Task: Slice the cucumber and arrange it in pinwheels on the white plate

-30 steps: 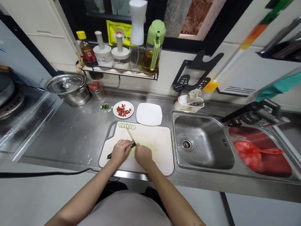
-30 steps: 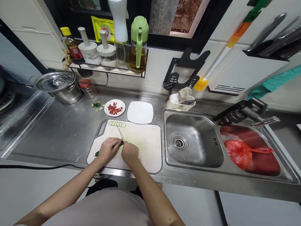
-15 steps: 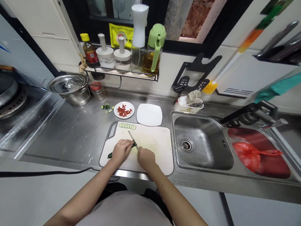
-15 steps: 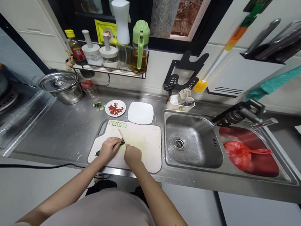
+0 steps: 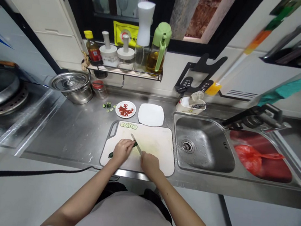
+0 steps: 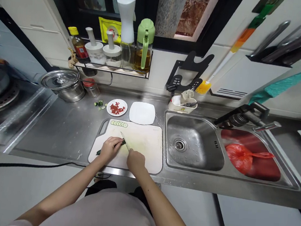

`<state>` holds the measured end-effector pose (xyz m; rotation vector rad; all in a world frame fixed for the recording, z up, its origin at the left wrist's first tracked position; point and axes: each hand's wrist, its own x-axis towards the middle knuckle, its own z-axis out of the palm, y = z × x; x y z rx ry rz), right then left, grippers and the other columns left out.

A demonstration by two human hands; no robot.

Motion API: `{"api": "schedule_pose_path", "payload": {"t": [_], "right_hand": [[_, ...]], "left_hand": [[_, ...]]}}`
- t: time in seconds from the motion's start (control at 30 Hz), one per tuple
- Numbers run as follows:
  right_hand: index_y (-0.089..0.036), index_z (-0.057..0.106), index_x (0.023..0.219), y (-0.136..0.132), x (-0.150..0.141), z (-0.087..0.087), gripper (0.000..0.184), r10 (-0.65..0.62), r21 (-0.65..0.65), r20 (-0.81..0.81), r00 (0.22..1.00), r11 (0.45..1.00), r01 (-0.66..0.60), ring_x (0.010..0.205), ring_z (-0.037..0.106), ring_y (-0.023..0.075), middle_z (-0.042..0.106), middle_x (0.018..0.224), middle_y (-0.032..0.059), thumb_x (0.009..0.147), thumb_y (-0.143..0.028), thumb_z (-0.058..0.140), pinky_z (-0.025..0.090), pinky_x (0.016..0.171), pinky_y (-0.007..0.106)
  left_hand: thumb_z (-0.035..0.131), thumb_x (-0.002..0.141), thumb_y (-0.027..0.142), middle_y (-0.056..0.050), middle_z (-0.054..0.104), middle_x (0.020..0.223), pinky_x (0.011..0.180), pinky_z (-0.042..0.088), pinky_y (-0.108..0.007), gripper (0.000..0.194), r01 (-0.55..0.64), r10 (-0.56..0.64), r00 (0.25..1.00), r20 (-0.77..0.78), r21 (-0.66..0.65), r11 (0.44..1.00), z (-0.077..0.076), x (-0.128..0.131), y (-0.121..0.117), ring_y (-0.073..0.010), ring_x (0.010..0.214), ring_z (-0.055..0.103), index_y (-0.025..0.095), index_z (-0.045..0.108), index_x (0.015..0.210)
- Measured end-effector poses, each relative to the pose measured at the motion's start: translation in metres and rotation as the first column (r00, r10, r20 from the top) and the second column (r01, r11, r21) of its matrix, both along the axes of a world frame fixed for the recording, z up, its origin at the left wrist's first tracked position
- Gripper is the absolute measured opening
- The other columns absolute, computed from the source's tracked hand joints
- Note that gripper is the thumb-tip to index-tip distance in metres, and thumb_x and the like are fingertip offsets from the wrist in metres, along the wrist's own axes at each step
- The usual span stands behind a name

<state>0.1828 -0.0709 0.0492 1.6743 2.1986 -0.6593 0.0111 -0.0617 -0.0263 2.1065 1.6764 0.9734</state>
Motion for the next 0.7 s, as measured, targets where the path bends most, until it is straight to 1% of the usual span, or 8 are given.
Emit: {"api": "schedule_pose_path", "payload": {"t": [0.13,0.33,0.7], "right_hand": [[-0.014,0.057,0.11,0.009,-0.007,-0.002,0.028,0.005,0.002,0.006,1.0,1.0,-0.005,0.094,0.068,0.0249,0.07,0.096,0.0149,0.094,-0.016,0.034,0.047,0.075,0.033],[-0.015,0.055,0.112,0.018,-0.014,-0.003,0.028,0.025,0.022,-0.007,1.0,0.999,-0.025,0.096,0.068,0.0237,0.07,0.099,0.014,0.095,-0.016,0.034,0.047,0.076,0.032],[-0.014,0.058,0.111,0.004,-0.001,-0.001,0.028,0.012,-0.012,0.015,1.0,1.0,-0.011,0.094,0.068,0.0244,0.07,0.096,0.0152,0.095,-0.017,0.036,0.046,0.075,0.031]], "left_hand": [[0.054,0.091,0.021,-0.005,0.073,0.099,0.085,0.052,-0.036,0.021,-0.002,0.002,1.0,-0.002,-0.009,1.0,0.0,0.0,0.0,-0.0191,0.095,0.063,0.022,0.072,0.102],[0.054,0.091,0.021,-0.005,0.073,0.1,0.085,0.052,-0.036,0.02,0.002,-0.002,1.0,-0.001,-0.004,1.0,-0.001,0.0,0.0,-0.0191,0.095,0.063,0.021,0.072,0.101],[0.053,0.091,0.02,-0.005,0.073,0.1,0.085,0.052,-0.037,0.021,0.005,-0.005,1.0,0.001,0.014,1.0,0.0,0.0,-0.001,-0.0196,0.094,0.063,0.022,0.071,0.103]]}}
